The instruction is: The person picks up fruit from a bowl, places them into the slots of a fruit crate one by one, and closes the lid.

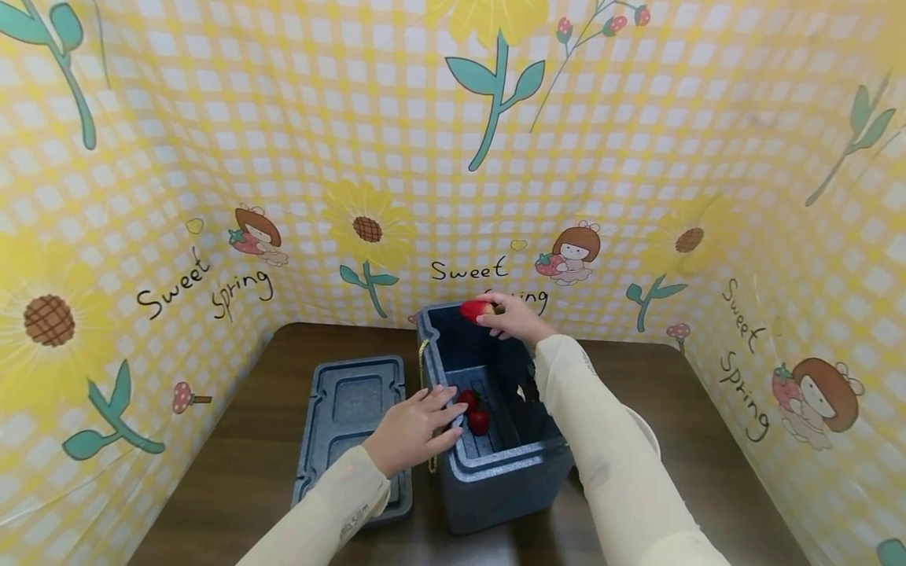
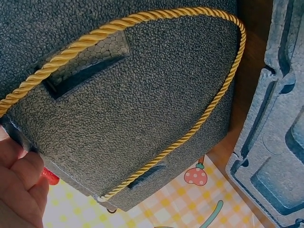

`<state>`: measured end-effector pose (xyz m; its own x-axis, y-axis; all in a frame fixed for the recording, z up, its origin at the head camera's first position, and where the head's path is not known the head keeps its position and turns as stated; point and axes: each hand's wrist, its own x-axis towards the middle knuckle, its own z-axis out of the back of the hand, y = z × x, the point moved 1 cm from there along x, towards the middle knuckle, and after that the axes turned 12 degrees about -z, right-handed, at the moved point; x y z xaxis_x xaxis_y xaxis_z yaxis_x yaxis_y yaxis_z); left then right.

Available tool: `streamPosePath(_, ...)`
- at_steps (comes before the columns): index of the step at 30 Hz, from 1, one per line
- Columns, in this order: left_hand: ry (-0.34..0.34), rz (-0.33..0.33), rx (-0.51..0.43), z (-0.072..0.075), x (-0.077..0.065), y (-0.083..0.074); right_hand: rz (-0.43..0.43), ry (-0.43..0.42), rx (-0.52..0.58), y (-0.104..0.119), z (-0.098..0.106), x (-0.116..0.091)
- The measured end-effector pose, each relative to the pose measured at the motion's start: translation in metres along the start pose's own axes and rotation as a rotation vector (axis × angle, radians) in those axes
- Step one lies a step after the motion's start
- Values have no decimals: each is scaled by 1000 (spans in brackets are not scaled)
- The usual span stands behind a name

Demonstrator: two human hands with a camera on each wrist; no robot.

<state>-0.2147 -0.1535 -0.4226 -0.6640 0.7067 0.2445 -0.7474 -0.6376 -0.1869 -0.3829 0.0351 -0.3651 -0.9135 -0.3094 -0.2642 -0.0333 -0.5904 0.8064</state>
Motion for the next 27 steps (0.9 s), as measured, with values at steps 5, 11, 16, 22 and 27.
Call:
streamPosePath(5, 0, -8, 16, 1, 3, 0, -26, -7, 15, -3, -1, 3)
streamPosePath(11, 5, -2, 1, -1, 4, -1, -12, -37, 16, -4, -8, 6)
streamPosePath(16, 3, 23, -4, -2, 1, 1, 3, -34, 27, 1, -16, 7)
streamPosePath(22, -24, -1, 15, -2, 1, 3, -16, -55, 42, 1, -23, 9)
streamPosePath(27, -8, -2, 1, -3, 1, 1, -43, -53, 31, -6, -29, 12)
